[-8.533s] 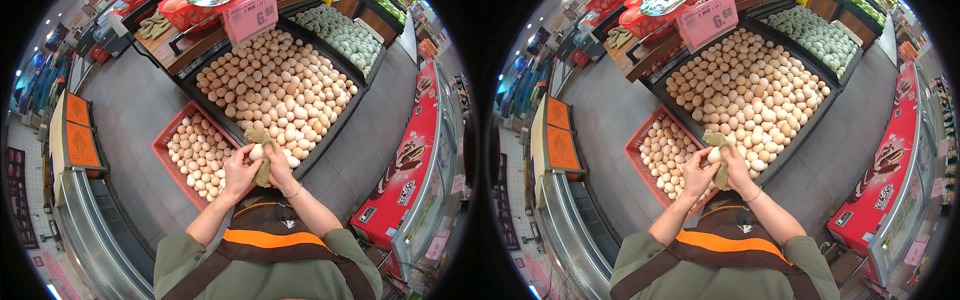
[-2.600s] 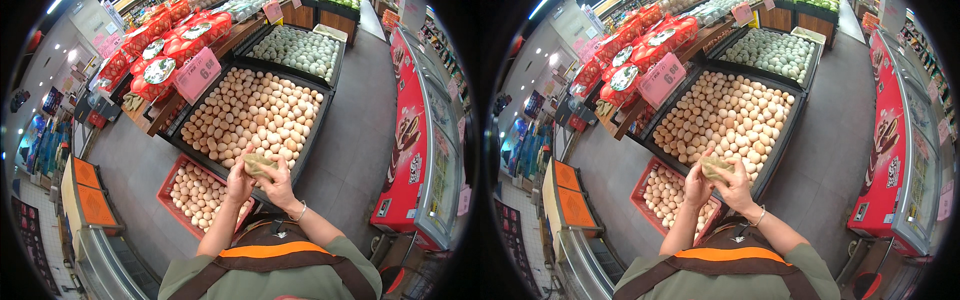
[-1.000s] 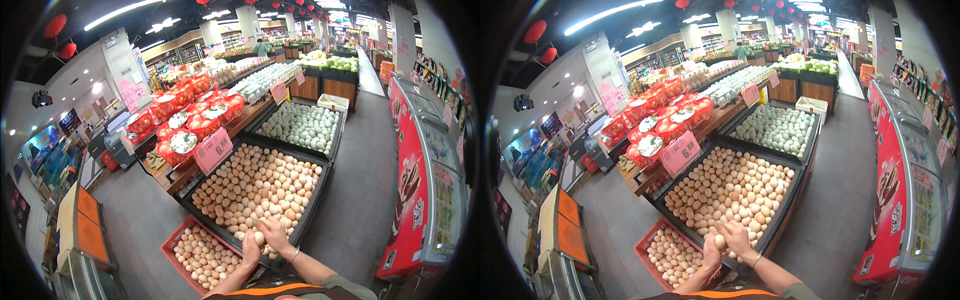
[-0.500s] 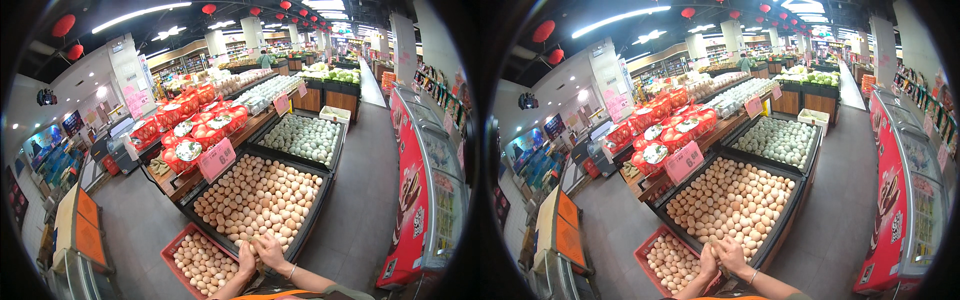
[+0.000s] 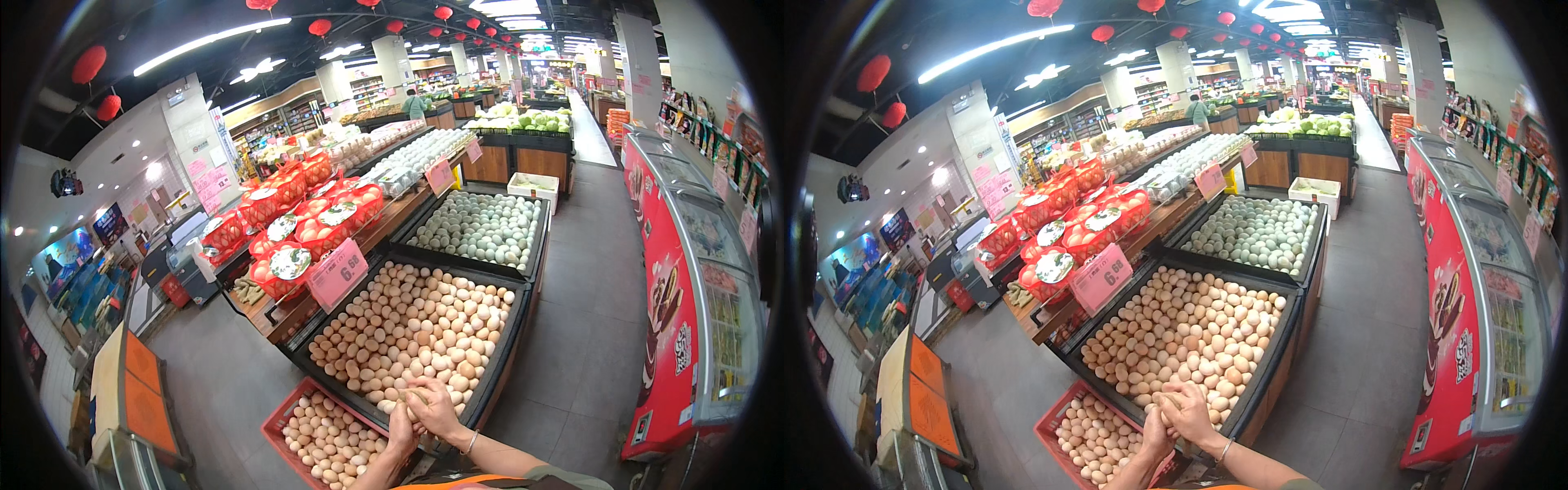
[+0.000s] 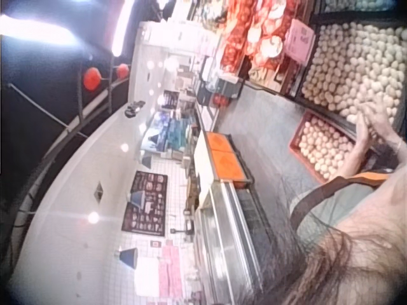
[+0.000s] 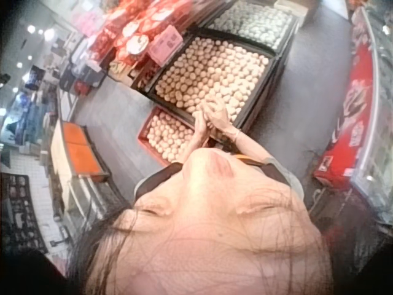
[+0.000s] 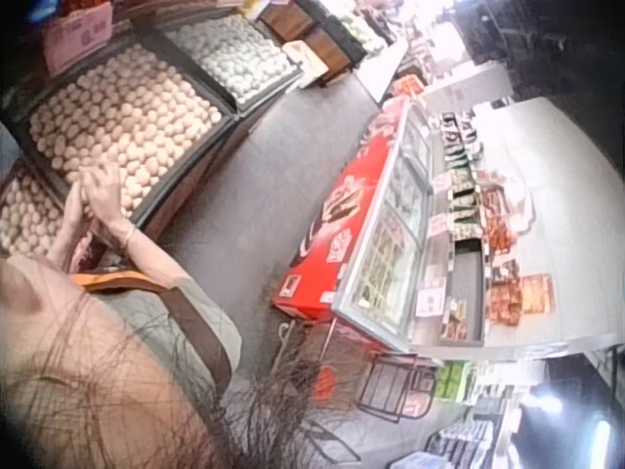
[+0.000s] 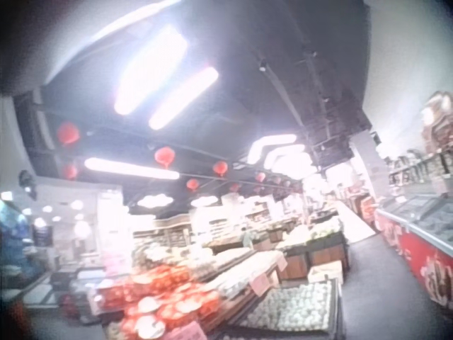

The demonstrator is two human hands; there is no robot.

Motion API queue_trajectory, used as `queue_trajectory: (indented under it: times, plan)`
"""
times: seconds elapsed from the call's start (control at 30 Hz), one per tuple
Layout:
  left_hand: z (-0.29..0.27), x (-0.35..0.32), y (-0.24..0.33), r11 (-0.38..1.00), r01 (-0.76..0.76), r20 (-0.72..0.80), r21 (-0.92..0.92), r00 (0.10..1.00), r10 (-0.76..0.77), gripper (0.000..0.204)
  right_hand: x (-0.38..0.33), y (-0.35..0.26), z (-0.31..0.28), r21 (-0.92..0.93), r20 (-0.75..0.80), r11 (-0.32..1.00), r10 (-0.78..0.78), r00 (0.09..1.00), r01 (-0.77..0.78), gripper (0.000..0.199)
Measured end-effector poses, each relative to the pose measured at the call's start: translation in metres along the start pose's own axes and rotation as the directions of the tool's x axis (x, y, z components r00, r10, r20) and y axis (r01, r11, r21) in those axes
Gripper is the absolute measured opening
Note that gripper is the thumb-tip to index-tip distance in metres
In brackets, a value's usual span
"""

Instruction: The person cleans eggs with a cloth and moves them from a crate to a larger display tray by hand, then walks through the store and touches vegetables.

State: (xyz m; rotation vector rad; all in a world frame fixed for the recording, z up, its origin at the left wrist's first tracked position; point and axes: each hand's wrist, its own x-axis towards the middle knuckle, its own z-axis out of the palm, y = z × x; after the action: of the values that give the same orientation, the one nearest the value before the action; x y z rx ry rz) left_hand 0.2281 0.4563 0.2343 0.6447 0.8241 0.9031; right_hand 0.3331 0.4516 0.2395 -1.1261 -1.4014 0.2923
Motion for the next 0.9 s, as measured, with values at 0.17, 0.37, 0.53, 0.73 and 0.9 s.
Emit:
queue_trajectory:
  times: [0.17, 0.37, 0.53, 0.73, 0.9]
  plan:
    - [-0.007, 0.012, -0.011, 0.994, 0.077, 0.011, -0.082, 0.997, -0.076, 0.033, -0.008, 0.021, -0.005, 0.370, 0.442, 0.501, 0.645, 0.623, -0.782, 0.028]
    - [0.003, 0.027, -0.006, 0.990, 0.084, -0.081, -0.112, 0.992, -0.093, 0.047, -0.014, 0.014, -0.024, 0.167, 0.110, 0.985, 0.024, 0.994, -0.042, 0.036]
    - [-0.010, 0.036, -0.018, 0.988, -0.149, 0.217, 0.030, 0.966, 0.139, 0.051, -0.017, 0.030, -0.018, 0.342, 0.124, 0.893, 0.265, 0.956, -0.292, 0.033]
    - [0.025, 0.006, 0.000, 0.911, -0.162, -0.101, 0.380, 0.971, 0.215, 0.045, 0.007, 0.041, -0.012, 0.619, 0.281, 0.569, 0.483, 0.829, -0.541, 0.024]
    - [-0.012, 0.029, 0.021, 0.965, 0.124, 0.101, -0.232, 0.990, -0.102, 0.061, 0.006, 0.052, -0.010, 0.875, 0.419, -0.044, 0.567, 0.709, -0.481, 0.043]
